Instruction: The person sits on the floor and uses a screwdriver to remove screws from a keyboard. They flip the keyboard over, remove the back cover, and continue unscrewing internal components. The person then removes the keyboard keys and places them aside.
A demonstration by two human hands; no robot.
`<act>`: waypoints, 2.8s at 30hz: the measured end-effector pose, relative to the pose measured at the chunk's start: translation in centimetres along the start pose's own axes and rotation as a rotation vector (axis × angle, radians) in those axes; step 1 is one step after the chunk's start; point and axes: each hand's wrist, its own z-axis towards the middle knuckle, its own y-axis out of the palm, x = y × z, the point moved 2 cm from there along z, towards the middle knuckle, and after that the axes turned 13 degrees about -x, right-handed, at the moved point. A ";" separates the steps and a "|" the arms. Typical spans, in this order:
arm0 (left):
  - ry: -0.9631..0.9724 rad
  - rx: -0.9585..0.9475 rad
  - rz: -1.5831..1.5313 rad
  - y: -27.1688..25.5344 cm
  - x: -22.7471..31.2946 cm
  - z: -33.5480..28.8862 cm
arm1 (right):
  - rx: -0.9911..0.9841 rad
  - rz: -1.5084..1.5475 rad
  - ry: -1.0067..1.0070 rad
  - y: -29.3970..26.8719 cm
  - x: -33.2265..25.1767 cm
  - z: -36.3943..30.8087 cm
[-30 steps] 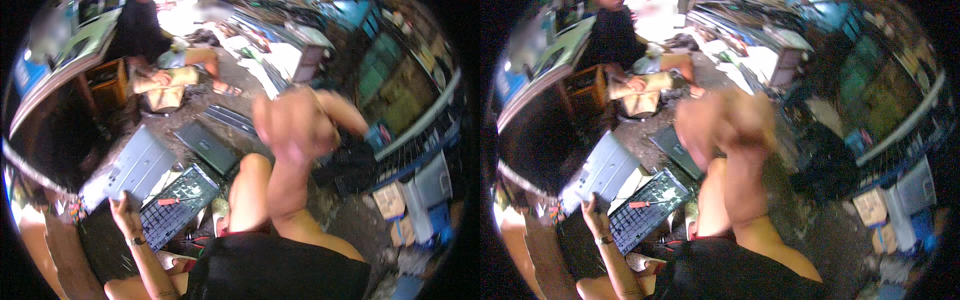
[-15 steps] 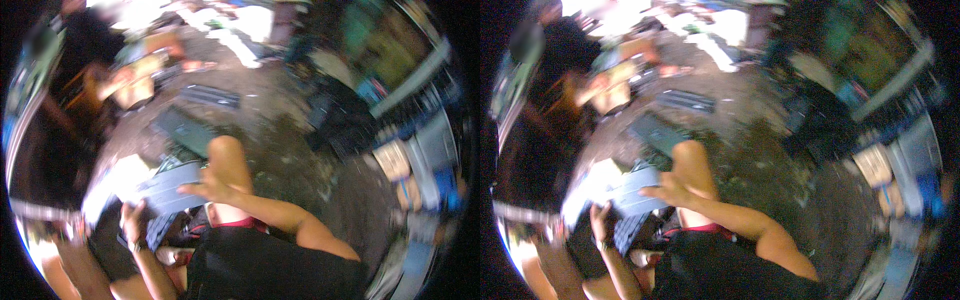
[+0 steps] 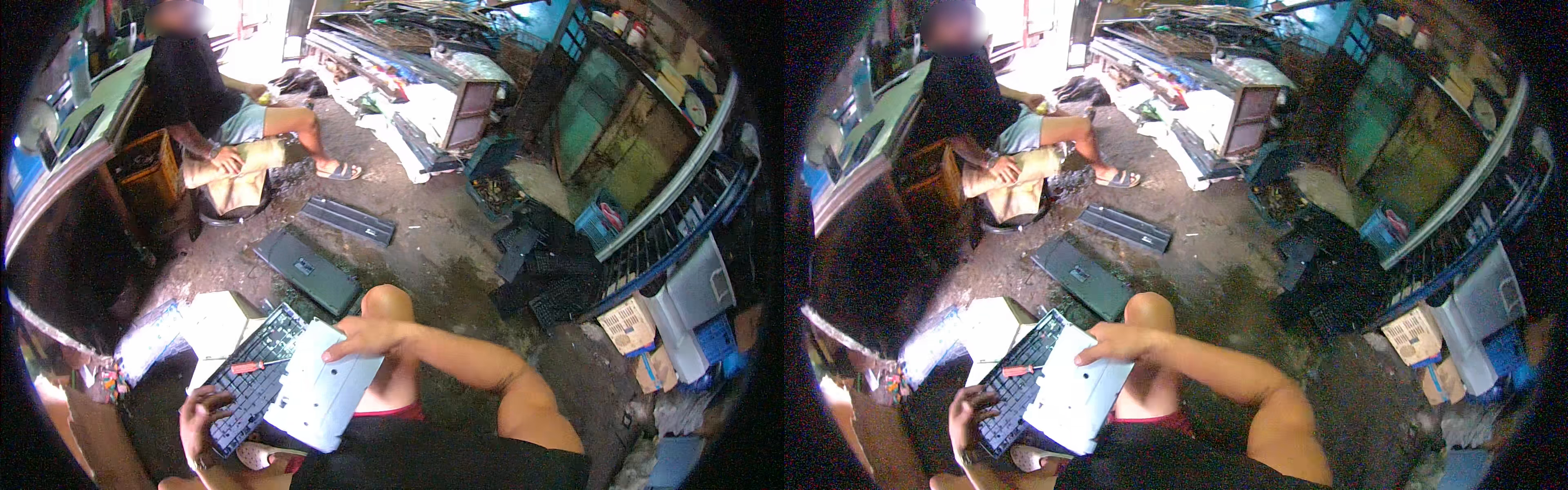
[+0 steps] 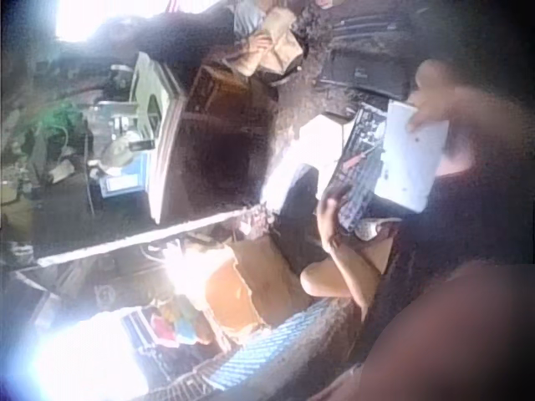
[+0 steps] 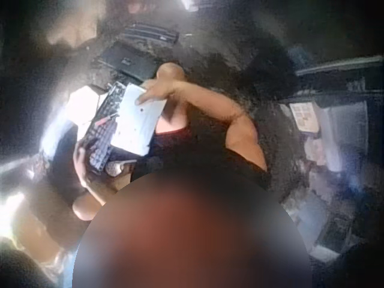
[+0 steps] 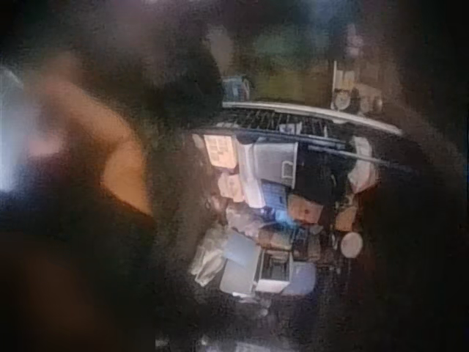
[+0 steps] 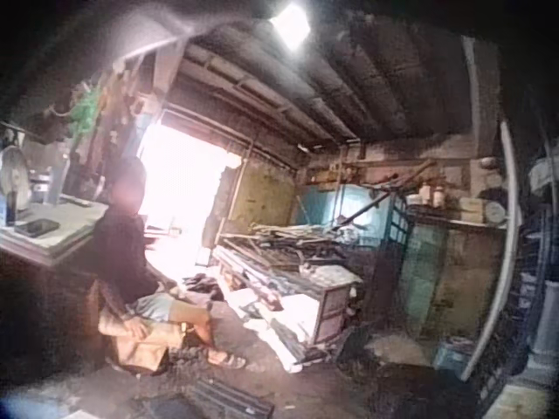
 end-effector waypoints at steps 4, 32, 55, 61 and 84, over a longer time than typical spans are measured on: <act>0.145 0.528 -0.022 -3.2 -1.6 -2.0 | 0.331 -0.227 0.010 -12.7 -6.2 -7.2; -0.051 0.777 0.395 -4.7 -2.2 -4.4 | 0.288 -0.739 -0.122 5.1 2.5 15.4; -0.319 0.272 1.388 7.2 -17.6 5.9 | 0.836 -0.664 -0.083 3.0 8.1 23.2; -0.246 0.256 1.384 7.0 -18.0 5.5 | 1.098 -0.238 -0.755 1.5 -8.8 14.2; -0.262 1.127 1.236 -11.4 2.5 -9.8 | 0.524 -0.348 -0.843 9.3 -16.5 3.2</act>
